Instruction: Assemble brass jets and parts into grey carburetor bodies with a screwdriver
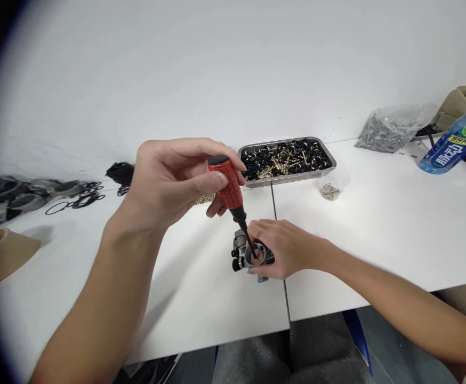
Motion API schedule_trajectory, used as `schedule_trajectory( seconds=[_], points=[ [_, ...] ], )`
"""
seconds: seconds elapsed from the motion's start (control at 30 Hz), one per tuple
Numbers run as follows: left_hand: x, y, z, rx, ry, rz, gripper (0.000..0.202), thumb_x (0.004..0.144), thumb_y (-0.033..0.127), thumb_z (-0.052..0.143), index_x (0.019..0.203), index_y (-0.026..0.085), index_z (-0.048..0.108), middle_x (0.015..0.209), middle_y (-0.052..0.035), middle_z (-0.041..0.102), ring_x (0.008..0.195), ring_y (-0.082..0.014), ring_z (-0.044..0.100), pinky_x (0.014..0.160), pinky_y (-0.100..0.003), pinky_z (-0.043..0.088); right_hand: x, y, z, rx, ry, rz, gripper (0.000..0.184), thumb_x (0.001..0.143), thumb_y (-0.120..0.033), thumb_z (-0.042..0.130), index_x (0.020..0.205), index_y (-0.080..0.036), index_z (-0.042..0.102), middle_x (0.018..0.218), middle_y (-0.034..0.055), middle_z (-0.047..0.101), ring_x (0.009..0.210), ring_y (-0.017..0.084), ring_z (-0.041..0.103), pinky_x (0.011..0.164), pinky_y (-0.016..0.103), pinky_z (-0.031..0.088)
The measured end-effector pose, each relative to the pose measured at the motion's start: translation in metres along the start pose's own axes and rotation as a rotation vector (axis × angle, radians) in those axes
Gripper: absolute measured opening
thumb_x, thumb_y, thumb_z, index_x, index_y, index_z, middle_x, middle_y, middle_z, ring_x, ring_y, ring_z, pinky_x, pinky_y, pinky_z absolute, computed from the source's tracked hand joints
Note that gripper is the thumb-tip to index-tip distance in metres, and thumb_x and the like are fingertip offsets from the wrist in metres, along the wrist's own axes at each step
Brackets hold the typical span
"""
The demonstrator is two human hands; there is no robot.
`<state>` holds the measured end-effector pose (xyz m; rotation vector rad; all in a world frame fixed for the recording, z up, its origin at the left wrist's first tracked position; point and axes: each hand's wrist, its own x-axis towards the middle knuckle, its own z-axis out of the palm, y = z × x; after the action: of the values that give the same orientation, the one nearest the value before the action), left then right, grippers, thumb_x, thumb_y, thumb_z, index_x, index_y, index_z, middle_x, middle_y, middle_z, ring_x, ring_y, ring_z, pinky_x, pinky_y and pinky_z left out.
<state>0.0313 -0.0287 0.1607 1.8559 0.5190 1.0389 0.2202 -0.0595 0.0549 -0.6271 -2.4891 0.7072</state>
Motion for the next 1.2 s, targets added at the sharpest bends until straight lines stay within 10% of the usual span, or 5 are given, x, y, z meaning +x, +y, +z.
schedule_trajectory(
  seconds=[1.2],
  points=[
    [-0.002,-0.001,0.032,0.154,0.256,0.069,0.014,0.082,0.031,0.068,0.088,0.019,0.065,0.066,0.0009,0.061,0.059,-0.0133,0.064,0.041,-0.024,0.046,-0.001,0.002,0.002,-0.010,0.042,-0.078,0.028,0.081,-0.035,0.063,0.097,-0.018,0.048,0.087,0.0040,0.057,0.074,0.016,0.053,0.065,0.029,0.045]
  ],
)
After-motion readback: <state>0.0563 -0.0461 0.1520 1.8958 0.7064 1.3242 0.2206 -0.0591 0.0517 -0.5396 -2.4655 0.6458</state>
